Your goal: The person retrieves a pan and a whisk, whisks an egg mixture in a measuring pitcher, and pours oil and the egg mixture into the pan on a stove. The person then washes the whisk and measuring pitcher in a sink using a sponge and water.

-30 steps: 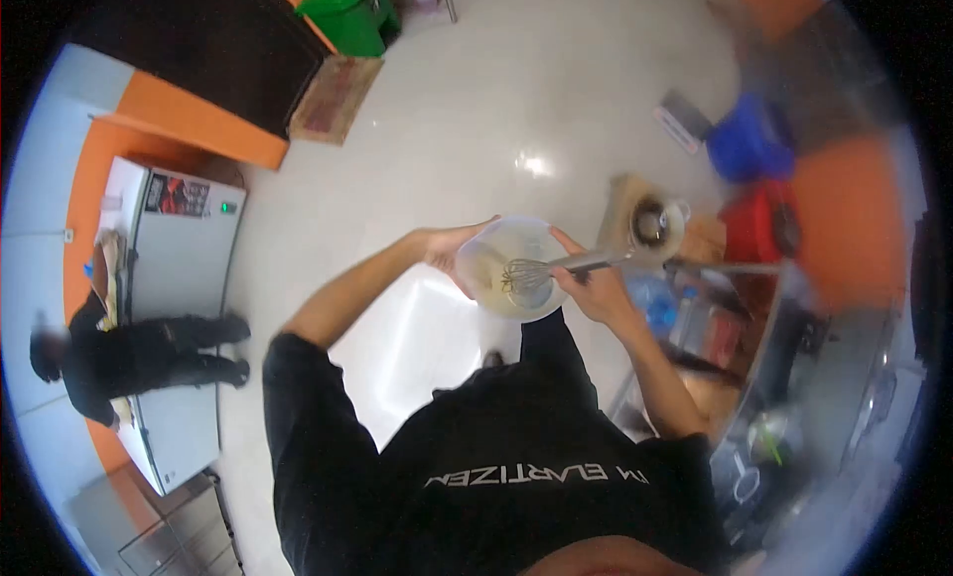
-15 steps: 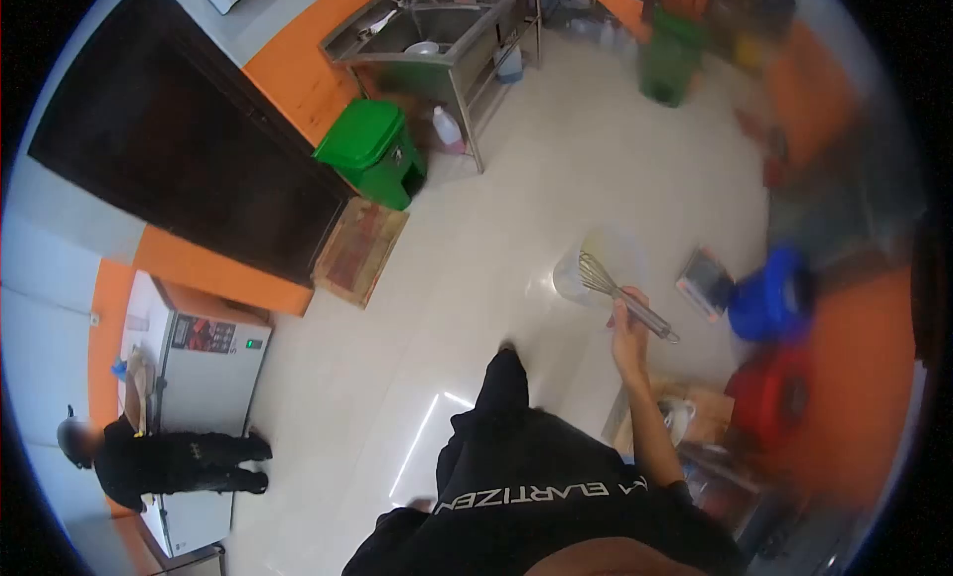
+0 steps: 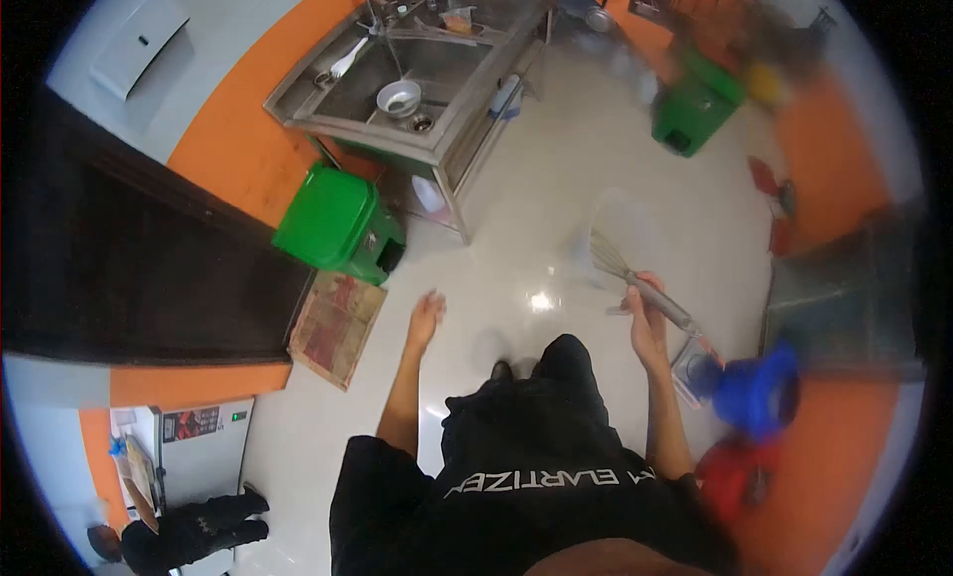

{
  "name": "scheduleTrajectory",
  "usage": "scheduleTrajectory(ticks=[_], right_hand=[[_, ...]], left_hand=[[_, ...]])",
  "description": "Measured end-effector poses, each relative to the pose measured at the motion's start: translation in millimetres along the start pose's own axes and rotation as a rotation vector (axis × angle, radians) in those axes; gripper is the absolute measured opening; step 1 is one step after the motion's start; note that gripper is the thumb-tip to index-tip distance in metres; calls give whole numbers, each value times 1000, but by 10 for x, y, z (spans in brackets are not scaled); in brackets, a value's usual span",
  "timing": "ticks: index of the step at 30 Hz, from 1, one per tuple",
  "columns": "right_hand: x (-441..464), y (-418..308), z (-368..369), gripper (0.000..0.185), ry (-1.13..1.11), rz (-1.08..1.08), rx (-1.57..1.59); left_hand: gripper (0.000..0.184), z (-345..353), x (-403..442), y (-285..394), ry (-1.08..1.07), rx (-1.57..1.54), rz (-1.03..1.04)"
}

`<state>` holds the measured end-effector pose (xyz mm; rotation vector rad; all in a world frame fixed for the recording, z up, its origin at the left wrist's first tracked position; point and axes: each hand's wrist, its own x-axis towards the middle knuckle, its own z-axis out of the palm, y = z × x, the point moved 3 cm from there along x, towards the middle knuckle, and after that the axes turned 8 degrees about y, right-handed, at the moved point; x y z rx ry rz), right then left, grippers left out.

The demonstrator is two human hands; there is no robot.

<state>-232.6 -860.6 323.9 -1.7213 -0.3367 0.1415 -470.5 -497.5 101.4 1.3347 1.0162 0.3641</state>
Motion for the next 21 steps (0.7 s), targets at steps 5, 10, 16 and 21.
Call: scheduleTrajectory(ticks=[5, 10, 16, 21], right_hand=[[1949, -59, 555, 30, -79, -102, 19], [3934, -53, 1393, 31, -246, -121, 53], [5640, -394, 2814, 27, -502, -135, 55], [6798, 133, 4234, 27, -684, -62, 86]], left_hand=[[37, 918, 1581, 2118, -36, -179, 320], [34, 1512, 2241, 2468, 117, -284, 229], [35, 1329, 2915, 2819, 155, -173, 256], [30, 764, 4635, 3731, 344, 345, 448]])
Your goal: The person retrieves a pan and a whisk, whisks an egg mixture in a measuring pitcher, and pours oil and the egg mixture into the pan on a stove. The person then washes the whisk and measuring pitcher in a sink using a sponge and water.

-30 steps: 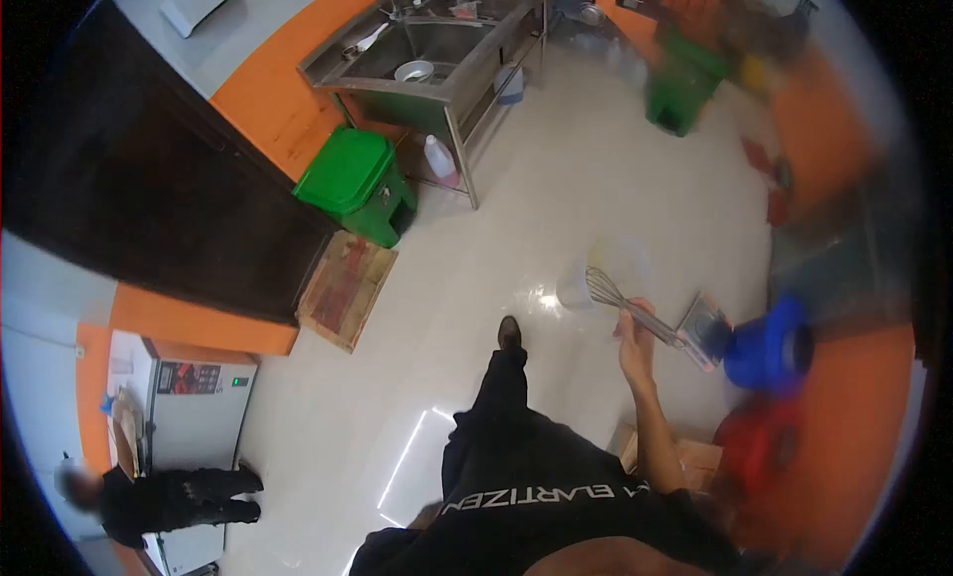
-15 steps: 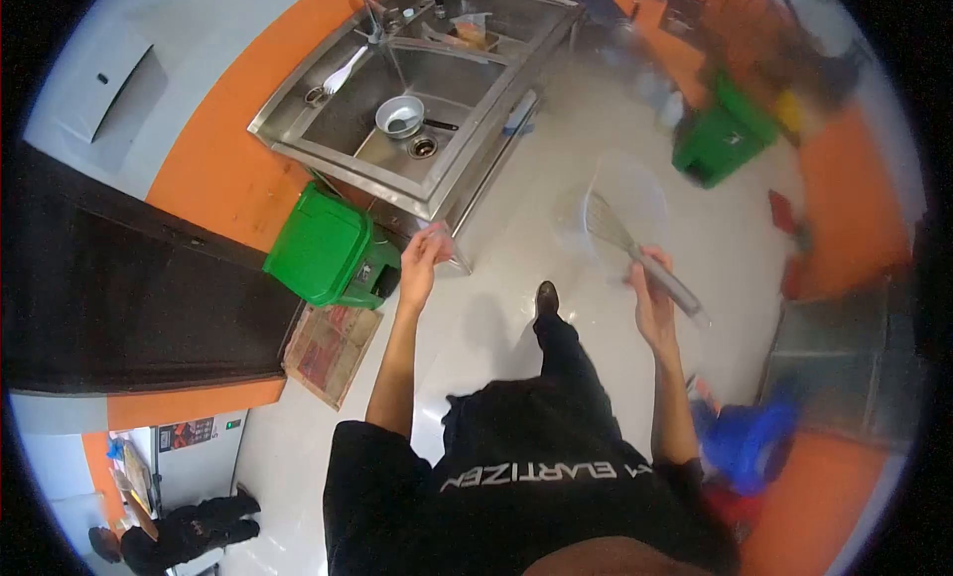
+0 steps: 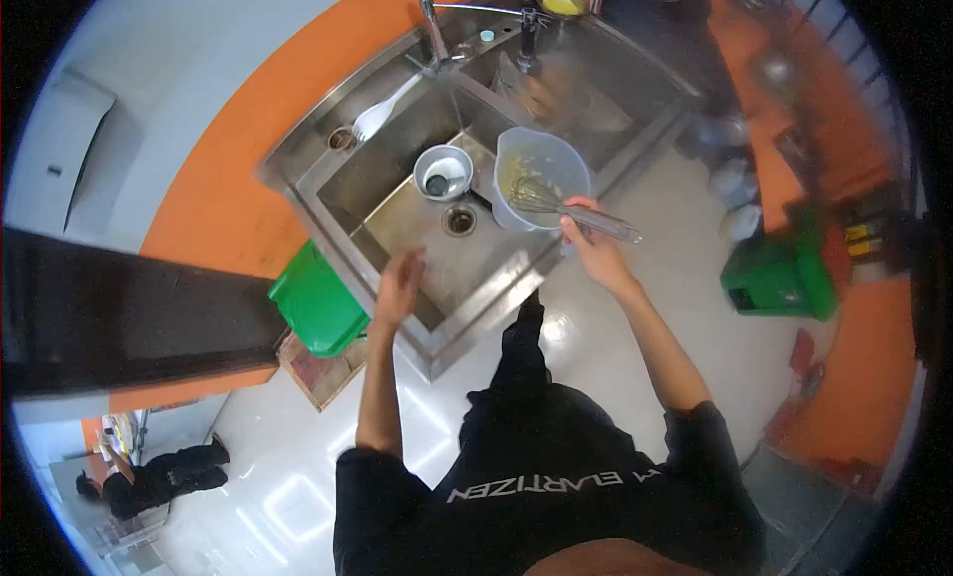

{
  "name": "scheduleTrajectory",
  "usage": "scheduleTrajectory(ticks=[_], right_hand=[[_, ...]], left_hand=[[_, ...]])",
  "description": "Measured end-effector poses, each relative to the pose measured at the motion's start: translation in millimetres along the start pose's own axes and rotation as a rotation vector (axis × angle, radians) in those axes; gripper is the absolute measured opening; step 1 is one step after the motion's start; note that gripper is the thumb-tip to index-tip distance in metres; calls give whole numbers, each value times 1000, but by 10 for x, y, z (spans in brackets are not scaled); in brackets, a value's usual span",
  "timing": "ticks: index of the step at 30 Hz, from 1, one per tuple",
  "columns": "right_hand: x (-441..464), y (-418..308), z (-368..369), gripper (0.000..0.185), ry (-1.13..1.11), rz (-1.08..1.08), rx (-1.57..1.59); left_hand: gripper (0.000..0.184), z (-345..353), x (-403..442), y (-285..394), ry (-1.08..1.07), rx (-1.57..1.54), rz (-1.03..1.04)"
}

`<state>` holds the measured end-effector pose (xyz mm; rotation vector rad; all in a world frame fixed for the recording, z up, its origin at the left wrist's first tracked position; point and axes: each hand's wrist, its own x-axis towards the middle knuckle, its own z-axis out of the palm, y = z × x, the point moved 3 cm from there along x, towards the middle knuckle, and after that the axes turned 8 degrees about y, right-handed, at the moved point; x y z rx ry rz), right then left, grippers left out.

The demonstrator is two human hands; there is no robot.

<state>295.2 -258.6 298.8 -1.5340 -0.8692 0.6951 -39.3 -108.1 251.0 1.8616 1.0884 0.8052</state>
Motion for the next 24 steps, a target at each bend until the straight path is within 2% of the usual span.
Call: scheduleTrajectory(ticks=[2, 3, 4, 5, 6, 7, 8, 9, 10, 11, 13, 14, 17, 18, 21, 22, 23, 24], right_hand=[[599, 421, 143, 32, -28, 17, -118], [904, 621, 247, 33, -70, 114, -184], [1082, 801, 358, 34, -115, 225, -257], [1193, 893, 452, 35, -124, 166, -282], [1305, 975, 547, 36, -131, 108, -308], [1465, 935, 643, 37, -100, -133, -275], [1602, 830, 693, 35, -157, 23, -239], [1710, 730, 746, 34, -213, 187, -195], [1841, 837, 801, 31, -209, 163, -181], [1967, 947, 854, 29, -206, 138, -168], [2245, 899, 974, 27, -210, 58, -135], [2329, 869, 1036, 26, -204, 158, -26], [2643, 1199, 1194, 27, -199, -7, -192], [2780, 1276, 1267, 28, -220, 57, -176], [3062, 1312, 1423, 30, -266, 230, -116], [3137, 1162, 1455, 31, -267, 279, -84], [3226, 1191, 1485, 31, -269, 215, -96], [3314, 1220, 1514, 31, -269, 152, -109]], left_hand=[[27, 58, 1251, 25, 68, 187, 281], [26, 115, 1946, -23, 119, 224, 448], [27, 177, 2562, 54, 176, 336, 494], [27, 255, 3180, -43, 183, 362, 475], [28, 332, 3725, -117, 178, 472, 620], [31, 414, 4225, -115, 154, 590, 668], [36, 526, 4621, -170, 138, 795, 627], [36, 642, 4966, -247, 105, 918, 673], [37, 727, 5232, -351, 64, 1049, 713], [37, 773, 5388, -527, 16, 1186, 743], [39, 754, 5463, -696, -50, 1204, 601], [40, 735, 5455, -744, -85, 1214, 531], [44, 726, 5095, -749, -181, 1301, 375], [50, 725, 4983, -850, -82, 1176, 379], [49, 634, 4816, -897, 104, 876, 469], [47, 597, 4682, -876, 225, 695, 419], [45, 534, 4498, -837, 344, 507, 370], [38, 590, 4191, -1040, 526, 338, 134]])
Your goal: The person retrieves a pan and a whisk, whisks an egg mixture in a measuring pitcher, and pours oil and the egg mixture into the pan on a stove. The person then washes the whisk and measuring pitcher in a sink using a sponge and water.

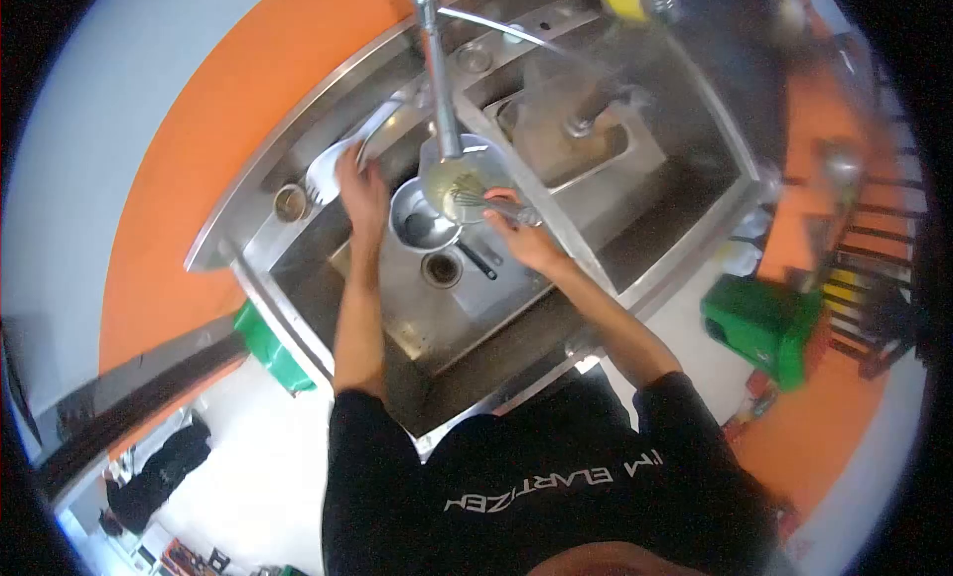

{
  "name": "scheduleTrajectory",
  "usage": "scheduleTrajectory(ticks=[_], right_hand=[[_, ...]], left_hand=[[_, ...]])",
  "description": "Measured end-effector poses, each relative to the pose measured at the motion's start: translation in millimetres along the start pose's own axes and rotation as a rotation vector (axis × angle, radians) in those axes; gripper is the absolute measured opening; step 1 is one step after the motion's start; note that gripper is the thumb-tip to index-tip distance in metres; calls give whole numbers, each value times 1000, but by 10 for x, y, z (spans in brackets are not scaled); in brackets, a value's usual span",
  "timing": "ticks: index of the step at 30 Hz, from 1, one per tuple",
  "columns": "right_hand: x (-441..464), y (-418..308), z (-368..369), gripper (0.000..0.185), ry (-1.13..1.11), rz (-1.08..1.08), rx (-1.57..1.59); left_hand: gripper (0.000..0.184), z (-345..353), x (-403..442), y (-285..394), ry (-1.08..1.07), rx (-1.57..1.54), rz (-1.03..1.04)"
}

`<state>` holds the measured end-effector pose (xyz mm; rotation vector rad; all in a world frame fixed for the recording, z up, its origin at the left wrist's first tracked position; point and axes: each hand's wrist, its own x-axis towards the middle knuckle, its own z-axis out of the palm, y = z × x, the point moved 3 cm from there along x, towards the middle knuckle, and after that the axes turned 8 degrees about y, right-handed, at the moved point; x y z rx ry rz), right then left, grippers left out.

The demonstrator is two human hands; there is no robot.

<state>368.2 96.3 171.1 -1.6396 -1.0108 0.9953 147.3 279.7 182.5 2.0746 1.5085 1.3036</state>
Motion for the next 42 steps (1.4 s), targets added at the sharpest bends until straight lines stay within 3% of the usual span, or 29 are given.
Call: scheduleTrajectory(ticks=[2, 3, 4, 6, 10, 13, 14, 17, 21, 24, 26, 29, 31, 33, 36, 39, 42], right_hand=[[115, -32, 33, 30, 39, -49, -10], [145, -42, 70, 30, 52, -70, -15], [193, -25, 102, 29, 38, -52, 42], [183, -80, 130, 28, 28, -60, 42], [123, -68, 197, 28, -21, -154, 57], [40, 53, 345, 27, -72, -114, 34], [30, 63, 389, 27, -77, -113, 39], [68, 255, 464, 26, -75, -114, 16], [66, 597, 541, 27, -65, -88, -1], [57, 774, 671, 27, -101, 76, 77], [103, 923, 755, 26, -88, -35, 42], [179, 1176, 889, 25, -56, -38, 26], [255, 1376, 975, 26, -65, -26, 16], [334, 1556, 1026, 28, -102, -87, -18], [383, 1582, 1008, 34, -148, -224, -118], [362, 1546, 903, 44, -198, -137, -244], [364, 1391, 733, 48, -67, -341, -383]], left_hand=[[30, 136, -978, -304, 159, -270, -538], [34, 405, -1683, -614, 42, -268, -757], [50, 615, -2251, -733, -164, -114, -695], [58, 1121, -3189, -922, -383, 65, -736], [69, 1814, -3828, -844, -473, 234, -726], [64, 1807, -3896, -895, -399, 29, -940], [58, 2079, -4308, -1285, -476, -18, -1030], [56, 1713, -4177, -1267, -613, 52, -877], [60, 721, -3882, -839, -508, 200, -1190], [61, 262, -4356, -1102, -503, 262, -1241], [63, 20, -4664, -1331, -508, 288, -1260], [66, -289, -5052, -1782, -543, 282, -1303], [76, -231, -5546, -2152, -552, 486, -1064], [81, -253, -5451, -2096, -354, 664, -994], [81, -184, -4994, -1656, -221, 847, -736], [74, -151, -3325, -274, -65, 312, -813], [62, 270, -2799, 77, 107, -263, -898]])
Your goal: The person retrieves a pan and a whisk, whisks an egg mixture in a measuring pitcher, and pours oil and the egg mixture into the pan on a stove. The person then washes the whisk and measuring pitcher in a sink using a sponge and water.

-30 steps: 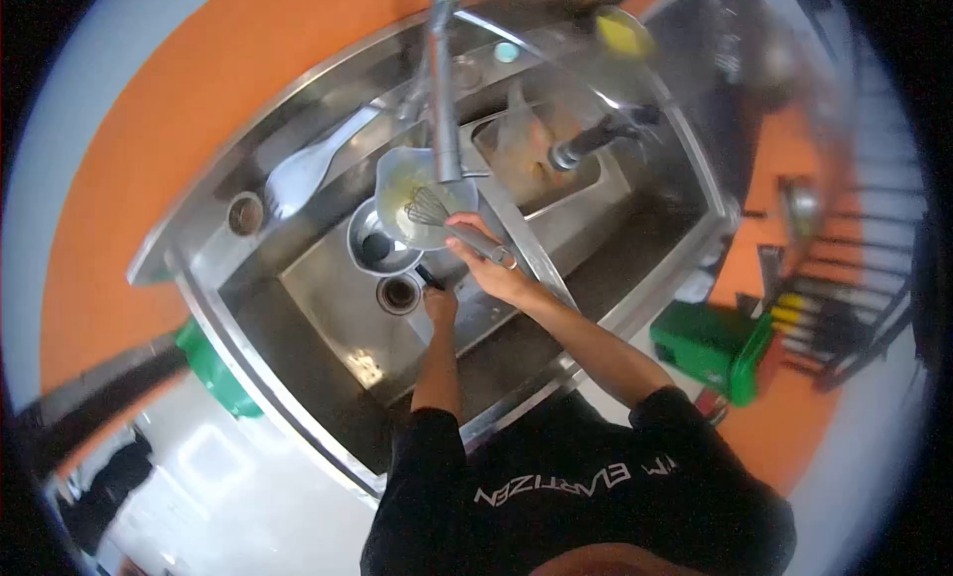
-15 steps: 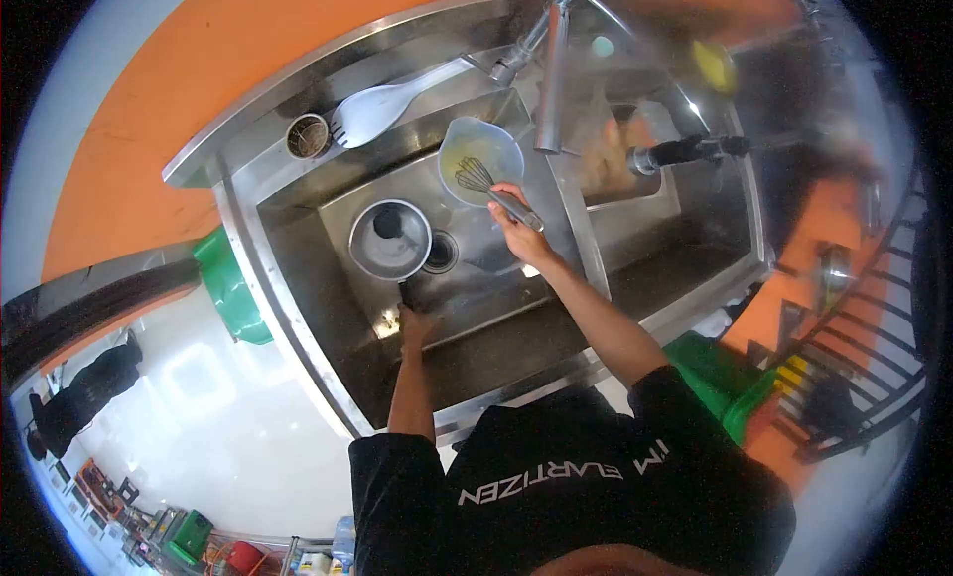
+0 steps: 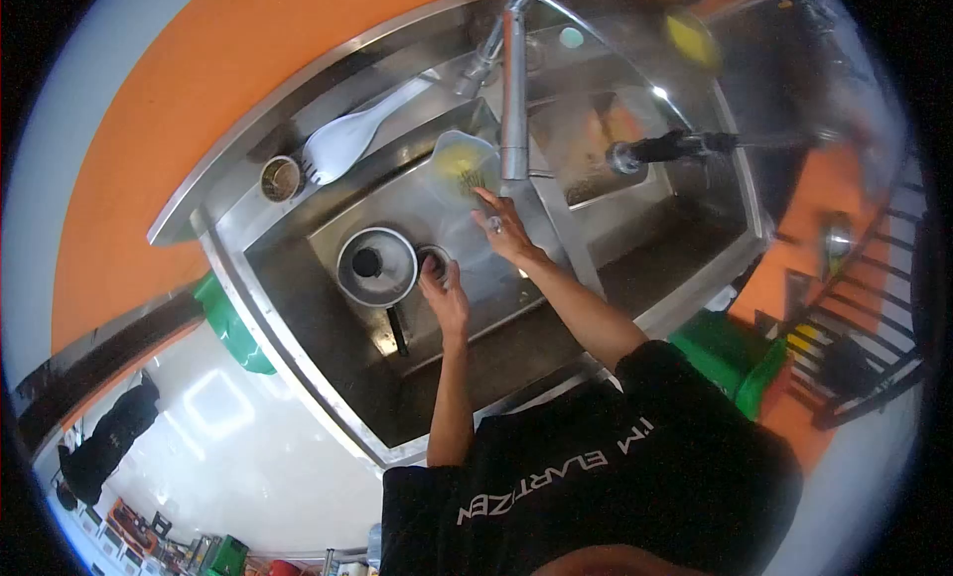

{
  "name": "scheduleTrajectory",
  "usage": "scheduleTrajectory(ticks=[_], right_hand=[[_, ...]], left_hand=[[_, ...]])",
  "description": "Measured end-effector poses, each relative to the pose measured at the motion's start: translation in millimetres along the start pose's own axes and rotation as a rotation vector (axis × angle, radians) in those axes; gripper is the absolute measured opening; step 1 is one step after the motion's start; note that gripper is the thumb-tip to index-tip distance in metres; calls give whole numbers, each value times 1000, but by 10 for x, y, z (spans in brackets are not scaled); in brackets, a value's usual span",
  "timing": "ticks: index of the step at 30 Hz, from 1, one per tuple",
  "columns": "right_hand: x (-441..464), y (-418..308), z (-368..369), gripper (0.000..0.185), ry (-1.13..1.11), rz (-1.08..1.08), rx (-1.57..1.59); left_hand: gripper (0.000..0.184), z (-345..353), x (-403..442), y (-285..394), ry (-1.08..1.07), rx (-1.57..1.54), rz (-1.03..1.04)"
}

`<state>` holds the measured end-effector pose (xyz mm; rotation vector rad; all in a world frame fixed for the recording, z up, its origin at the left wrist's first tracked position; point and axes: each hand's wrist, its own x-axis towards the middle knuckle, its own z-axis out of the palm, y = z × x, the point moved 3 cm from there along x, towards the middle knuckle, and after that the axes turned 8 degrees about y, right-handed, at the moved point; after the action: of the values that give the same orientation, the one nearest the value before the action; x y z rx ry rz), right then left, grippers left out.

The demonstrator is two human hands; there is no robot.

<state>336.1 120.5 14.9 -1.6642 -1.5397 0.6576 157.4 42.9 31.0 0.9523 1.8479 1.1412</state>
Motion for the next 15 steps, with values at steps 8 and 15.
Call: scheduleTrajectory(ticks=[8, 15], right_hand=[[134, -679, -762, 36, 100, 14, 204], [-487, -966, -952, 37, -151, 278, 704]], left_hand=[[55, 970, 321, 611, -631, -780, -874], [48, 1431, 1072, 885, -481, -1200, -812]])
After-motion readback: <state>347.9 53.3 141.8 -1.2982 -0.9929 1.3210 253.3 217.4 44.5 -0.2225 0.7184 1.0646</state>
